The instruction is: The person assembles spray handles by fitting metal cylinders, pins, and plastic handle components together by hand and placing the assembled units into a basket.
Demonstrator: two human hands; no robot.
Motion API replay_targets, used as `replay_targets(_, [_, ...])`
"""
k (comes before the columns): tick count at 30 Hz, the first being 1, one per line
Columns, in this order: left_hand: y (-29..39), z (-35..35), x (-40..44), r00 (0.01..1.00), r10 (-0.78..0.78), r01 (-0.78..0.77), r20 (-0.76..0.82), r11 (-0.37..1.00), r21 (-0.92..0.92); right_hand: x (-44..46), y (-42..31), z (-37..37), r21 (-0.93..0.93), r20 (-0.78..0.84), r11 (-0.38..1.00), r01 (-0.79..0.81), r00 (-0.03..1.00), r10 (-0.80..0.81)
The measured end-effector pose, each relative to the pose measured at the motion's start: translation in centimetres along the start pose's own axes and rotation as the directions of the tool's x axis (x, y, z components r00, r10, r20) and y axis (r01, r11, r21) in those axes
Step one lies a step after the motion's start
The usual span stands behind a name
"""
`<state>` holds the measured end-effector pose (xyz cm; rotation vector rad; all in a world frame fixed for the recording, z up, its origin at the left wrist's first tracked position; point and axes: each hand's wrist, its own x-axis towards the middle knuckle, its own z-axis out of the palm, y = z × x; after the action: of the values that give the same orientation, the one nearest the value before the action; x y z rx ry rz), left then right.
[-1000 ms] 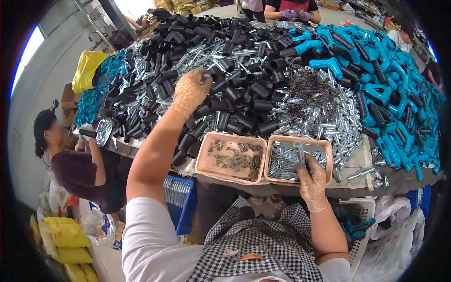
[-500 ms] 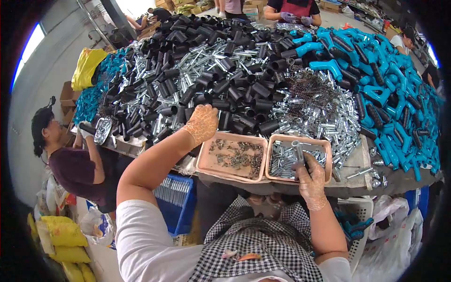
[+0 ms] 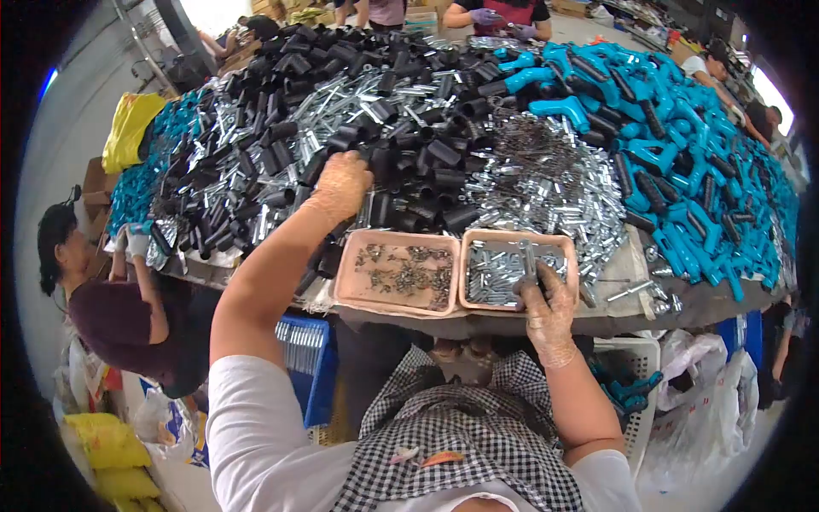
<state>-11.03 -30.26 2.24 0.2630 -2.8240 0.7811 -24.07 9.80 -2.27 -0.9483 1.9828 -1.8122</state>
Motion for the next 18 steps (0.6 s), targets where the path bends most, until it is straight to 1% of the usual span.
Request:
replay_targets(1, [-0.2, 0.1, 0.0, 0.99, -0.102, 0.103, 0.098, 0.995, -0.011, -0.6, -0.3, -0.1, 0.015, 0.0, 1.0, 0.001, 1.0, -0.001])
replay_targets(3, [-0.5, -1.7, 0.0, 0.964, -0.264, 0.258, -0.021, 0.955, -0.15, -1.6, -1.0, -0.4, 0.045, 0.001, 0.999, 0.002, 1.0, -0.002])
replay_targets(4, [0.5, -3.1, -0.5, 0.876, -0.478, 0.393, -0.065, 0.784, -0.481, -2.3, -1.1, -0.4, 0.032, 0.019, 0.999, 0.0, 1.0, -0.001])
replay_targets(5, [1.7, -5.5, -1.2, 0.745, -0.667, 0.43, -0.016, 0.499, -0.753, -3.0, -1.2, -0.3, 0.022, 0.036, 1.0, -0.004, 0.999, 0.003])
replay_targets(6, [2.1, -7.0, -1.2, 0.683, -0.728, 0.457, 0.053, 0.369, -0.809, -3.6, -1.1, -0.1, -0.022, 0.06, 0.999, -0.025, 0.998, 0.027])
replay_targets(7, [3.2, -9.3, -1.4, 0.63, -0.734, 0.427, 0.254, 0.054, -0.903, -4.1, -0.9, 0.1, -0.066, 0.087, 0.997, -0.043, 0.995, 0.048])
replay_targets(8, [4.7, -10.6, -1.8, 0.664, -0.693, 0.254, 0.28, -0.143, -0.957, -4.6, -0.4, 0.4, -0.052, 0.107, 0.999, 0.006, 0.994, -0.001])
replay_targets(9, [6.6, -11.6, -2.3, 0.702, -0.651, 0.073, 0.289, -0.338, -0.938, -5.0, -0.1, 0.8, -0.036, 0.127, 0.998, 0.059, 0.99, -0.054])
replay_targets(11, [11.5, -13.5, -3.8, 0.7, -0.614, 0.062, 0.365, -0.456, -0.888, -5.8, -0.4, 1.2, -0.081, 0.146, 0.995, 0.05, 0.989, -0.038])
replay_targets(12, [13.5, -14.5, -4.7, 0.748, -0.505, 0.222, 0.431, -0.421, -0.88, -6.2, -0.7, 1.4, -0.103, 0.154, 0.994, 0.042, 0.988, -0.026])
replay_targets(13, [15.3, -15.6, -5.7, 0.772, -0.39, 0.373, 0.502, -0.362, -0.854, -6.4, -0.8, 1.6, -0.158, 0.181, 0.982, 0.101, 0.981, -0.072])
replay_targets(15, [18.8, -17.4, -7.5, 0.793, -0.367, 0.435, 0.487, -0.22, -0.873, -6.5, -1.2, 1.6, -0.274, 0.236, 0.939, 0.207, 0.961, -0.143])
replay_targets(16, [19.7, -17.6, -8.1, 0.852, -0.369, 0.368, 0.371, -0.081, -0.926, -6.6, -2.0, 1.2, -0.451, 0.337, 0.863, 0.226, 0.939, -0.069])
replay_targets(18, [21.0, -17.8, -8.6, 0.935, -0.334, 0.194, 0.122, 0.19, -0.963, -7.2, -1.5, 0.9, -0.171, 0.294, 0.961, 0.216, 0.942, -0.159])
